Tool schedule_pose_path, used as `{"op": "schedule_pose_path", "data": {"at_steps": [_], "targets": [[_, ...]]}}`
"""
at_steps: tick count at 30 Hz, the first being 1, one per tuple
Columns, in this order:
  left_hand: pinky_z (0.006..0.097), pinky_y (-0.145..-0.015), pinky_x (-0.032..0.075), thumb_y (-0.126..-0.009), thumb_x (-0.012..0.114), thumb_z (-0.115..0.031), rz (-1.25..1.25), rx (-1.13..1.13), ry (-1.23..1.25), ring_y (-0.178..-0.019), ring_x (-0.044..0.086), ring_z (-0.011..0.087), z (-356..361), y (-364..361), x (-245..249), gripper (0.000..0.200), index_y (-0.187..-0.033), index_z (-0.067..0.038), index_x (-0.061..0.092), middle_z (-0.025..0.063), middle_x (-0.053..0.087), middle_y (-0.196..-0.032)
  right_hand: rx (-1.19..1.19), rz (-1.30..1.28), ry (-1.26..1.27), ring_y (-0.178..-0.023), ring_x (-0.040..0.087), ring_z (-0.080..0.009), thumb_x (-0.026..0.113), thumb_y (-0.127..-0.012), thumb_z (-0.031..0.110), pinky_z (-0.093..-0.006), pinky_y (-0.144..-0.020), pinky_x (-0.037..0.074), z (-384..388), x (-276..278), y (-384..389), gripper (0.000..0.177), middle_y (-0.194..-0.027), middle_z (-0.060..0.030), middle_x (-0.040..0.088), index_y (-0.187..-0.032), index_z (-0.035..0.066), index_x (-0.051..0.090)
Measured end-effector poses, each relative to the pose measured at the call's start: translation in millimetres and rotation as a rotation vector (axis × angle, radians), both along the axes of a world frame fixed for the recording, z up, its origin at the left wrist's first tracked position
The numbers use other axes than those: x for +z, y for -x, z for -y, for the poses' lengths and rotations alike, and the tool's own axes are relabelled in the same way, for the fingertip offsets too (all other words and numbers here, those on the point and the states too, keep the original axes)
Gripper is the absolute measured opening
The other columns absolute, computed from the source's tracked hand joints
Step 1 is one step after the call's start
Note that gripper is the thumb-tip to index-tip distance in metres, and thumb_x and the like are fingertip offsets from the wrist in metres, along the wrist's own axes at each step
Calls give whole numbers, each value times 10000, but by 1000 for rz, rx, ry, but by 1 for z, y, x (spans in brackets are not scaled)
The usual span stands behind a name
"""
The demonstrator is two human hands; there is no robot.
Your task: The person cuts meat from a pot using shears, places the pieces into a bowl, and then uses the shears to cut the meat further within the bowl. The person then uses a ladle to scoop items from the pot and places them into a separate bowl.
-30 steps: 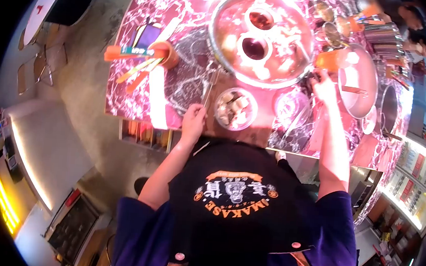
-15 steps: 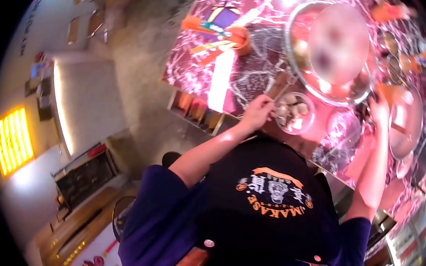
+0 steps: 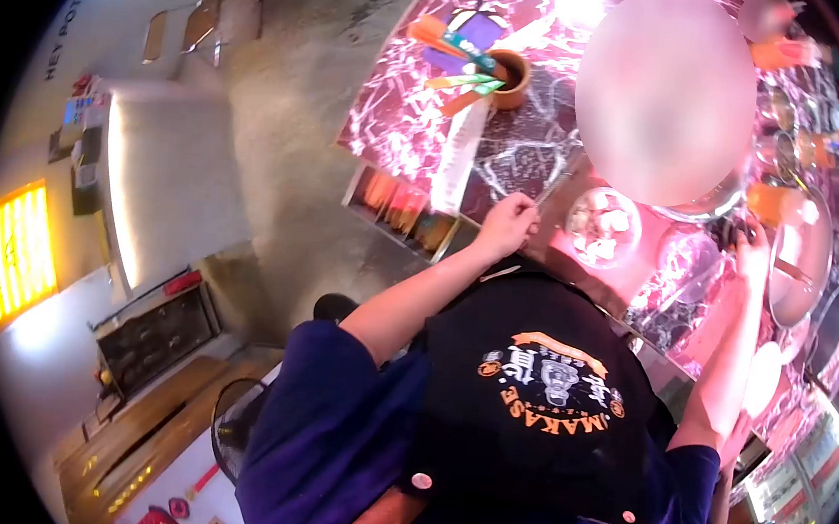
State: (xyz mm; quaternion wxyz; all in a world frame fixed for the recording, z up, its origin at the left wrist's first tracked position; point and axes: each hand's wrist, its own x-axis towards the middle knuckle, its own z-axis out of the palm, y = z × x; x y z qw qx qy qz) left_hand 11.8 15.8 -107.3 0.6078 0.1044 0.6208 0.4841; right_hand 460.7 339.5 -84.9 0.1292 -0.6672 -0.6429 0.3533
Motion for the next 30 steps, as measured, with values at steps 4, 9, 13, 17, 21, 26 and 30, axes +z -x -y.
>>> {"op": "schedule_pose_path", "data": {"at_steps": [4,9,13,17,21,26,30], "targets": [[240,-475,412,-987,591,-106,132,-11,-146,-573,528,102,-3,4,-11,60,-999,-61,554,39,572,-731,0,198,-131,-1056,691,-288,681,-807,248,-383,-932,523,23,50,39,492,-1163,-203,702,-1251,38,655],[238,-475,420,-996,581,-92,-29,-56,-3,-560,526,90,-7,3,18,41,-1001,-53,566,25,582,-722,-115,88,-27,-1045,695,-302,701,-826,291,-372,-936,513,-1,43,53,422,-1076,-173,730,-1191,81,691],[236,-519,449,-995,589,-88,-163,-91,-49,-591,547,82,-11,3,25,61,-1017,-31,590,27,608,-737,-104,115,108,-1043,693,-298,712,-827,335,-370,-924,511,-38,32,74,446,-1091,-179,723,-1195,86,674],[214,-588,449,-988,603,-78,-318,-136,-18,-625,550,62,-13,5,35,67,-980,-14,621,9,623,-756,-133,192,82,-1083,674,-308,711,-826,358,-386,-923,507,-54,53,105,410,-1110,-177,715,-1120,75,671],[208,-568,430,-990,604,-79,-230,-64,-147,-615,536,54,-9,7,14,60,-990,-27,633,1,630,-769,-242,-151,307,-961,701,-294,711,-830,366,-373,-863,518,-71,24,103,472,-1002,-180,724,-1151,27,637],[210,-566,440,-991,610,-84,-241,-46,-82,-613,538,53,-11,3,10,58,-1002,-32,635,-6,632,-777,-136,59,144,-894,706,-264,705,-844,357,-369,-783,531,-56,20,86,447,-935,-165,724,-1120,10,645],[212,-568,444,-991,612,-87,-203,-10,-33,-612,538,54,-13,-4,16,60,-1006,-34,636,-8,631,-779,-135,139,248,-939,704,-275,711,-850,319,-353,-849,523,-69,36,94,455,-996,-176,728,-1177,8,650]]}}
